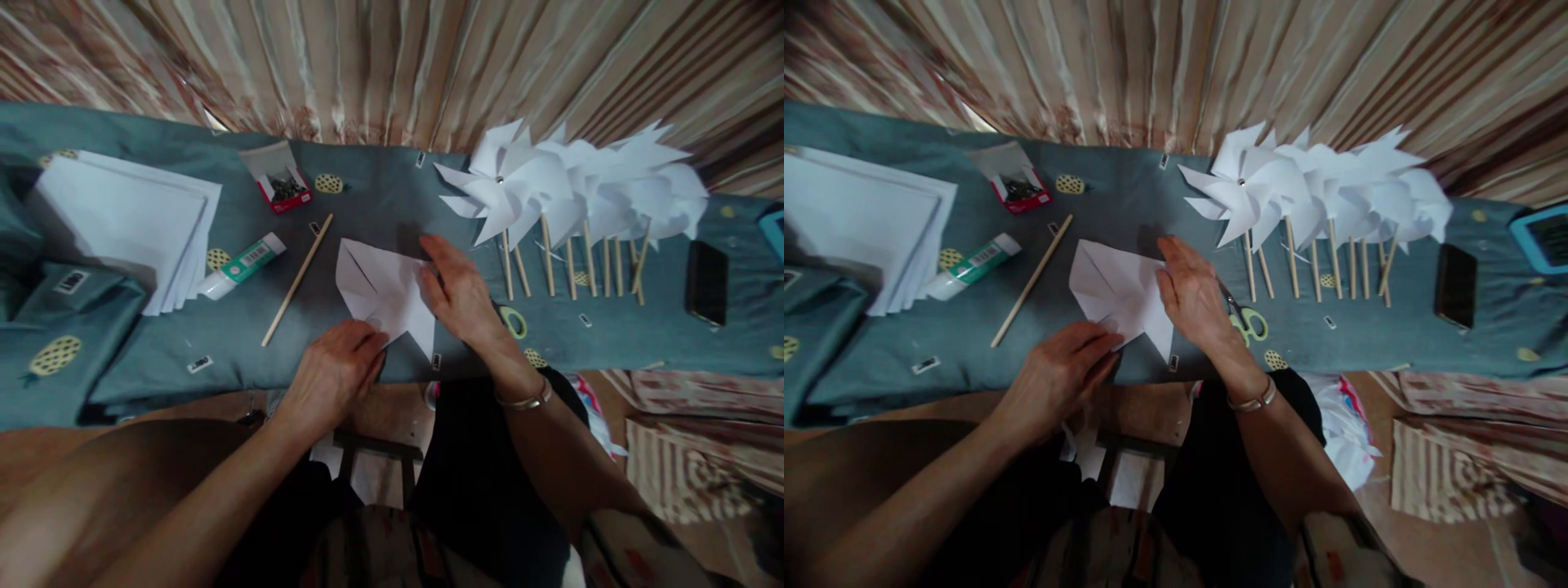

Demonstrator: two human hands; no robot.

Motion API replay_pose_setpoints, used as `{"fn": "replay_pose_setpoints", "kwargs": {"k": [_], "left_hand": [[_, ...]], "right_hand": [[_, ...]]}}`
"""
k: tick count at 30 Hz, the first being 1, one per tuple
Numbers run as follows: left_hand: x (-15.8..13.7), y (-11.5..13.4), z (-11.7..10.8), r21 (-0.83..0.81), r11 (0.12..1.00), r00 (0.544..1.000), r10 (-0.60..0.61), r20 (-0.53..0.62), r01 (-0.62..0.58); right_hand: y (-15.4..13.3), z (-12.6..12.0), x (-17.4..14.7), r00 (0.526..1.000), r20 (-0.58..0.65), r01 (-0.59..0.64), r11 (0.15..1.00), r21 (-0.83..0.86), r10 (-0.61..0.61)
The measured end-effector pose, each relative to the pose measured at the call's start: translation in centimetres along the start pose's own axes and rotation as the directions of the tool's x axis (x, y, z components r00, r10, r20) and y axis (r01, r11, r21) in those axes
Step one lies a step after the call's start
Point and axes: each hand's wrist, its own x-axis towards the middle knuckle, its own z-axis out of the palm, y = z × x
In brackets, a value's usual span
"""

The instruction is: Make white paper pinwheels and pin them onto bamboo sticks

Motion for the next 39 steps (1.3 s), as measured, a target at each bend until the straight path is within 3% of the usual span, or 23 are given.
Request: {"fn": "replay_pose_setpoints", "kwargs": {"k": [6, 13, 17, 19, 20, 21, 27, 35, 39], "left_hand": [[-0.2, -2.2, -1.2, 0.055, 0.998, 0.999, 0.002, -0.032, -0.001], [0.0, -5.0, -2.8, 0.165, 0.985, 0.993, -0.035, -0.109, 0.053], [0.5, -3.9, -3.3, 0.223, 0.973, 0.986, -0.021, -0.164, 0.057], [0.6, -2.5, -2.8, 0.21, 0.977, 0.973, 0.077, -0.22, -0.03], [0.7, -1.8, -2.3, 0.176, 0.982, 0.99, 0.085, -0.114, -0.065], [0.7, -1.1, -1.9, 0.159, 0.98, 0.983, 0.141, -0.113, -0.123], [0.9, 0.5, 0.0, 0.197, 0.978, 0.996, 0.057, 0.07, -0.07], [1.0, 0.3, -0.1, 0.208, 0.976, 0.996, 0.051, 0.076, -0.066], [0.8, 0.2, -0.2, 0.152, 0.986, 0.997, 0.058, 0.05, -0.065]], "right_hand": [[0.4, -0.5, 0.4, 1.0, 0.02, 0.015, 1.0, 0.011, -0.016], [-0.8, -1.5, -1.6, 0.978, 0.103, -0.198, 0.966, 0.164, 0.183], [-1.5, -1.6, -2.6, 0.971, 0.141, -0.219, 0.957, 0.188, 0.194], [-1.6, -1.5, -2.9, 0.981, 0.105, -0.18, 0.965, 0.189, 0.162], [-1.6, -1.5, -3.1, 0.986, 0.081, -0.156, 0.969, 0.19, 0.142], [-1.5, -1.5, -3.2, 0.991, 0.059, -0.13, 0.973, 0.193, 0.121], [-1.3, -1.7, -3.5, 0.999, 0.037, -0.047, 0.973, 0.227, 0.04], [-0.5, -1.8, -3.9, 0.996, 0.069, -0.076, 0.956, 0.282, 0.059], [0.0, -2.6, -3.8, 0.984, 0.181, -0.073, 0.903, 0.422, -0.005]]}}
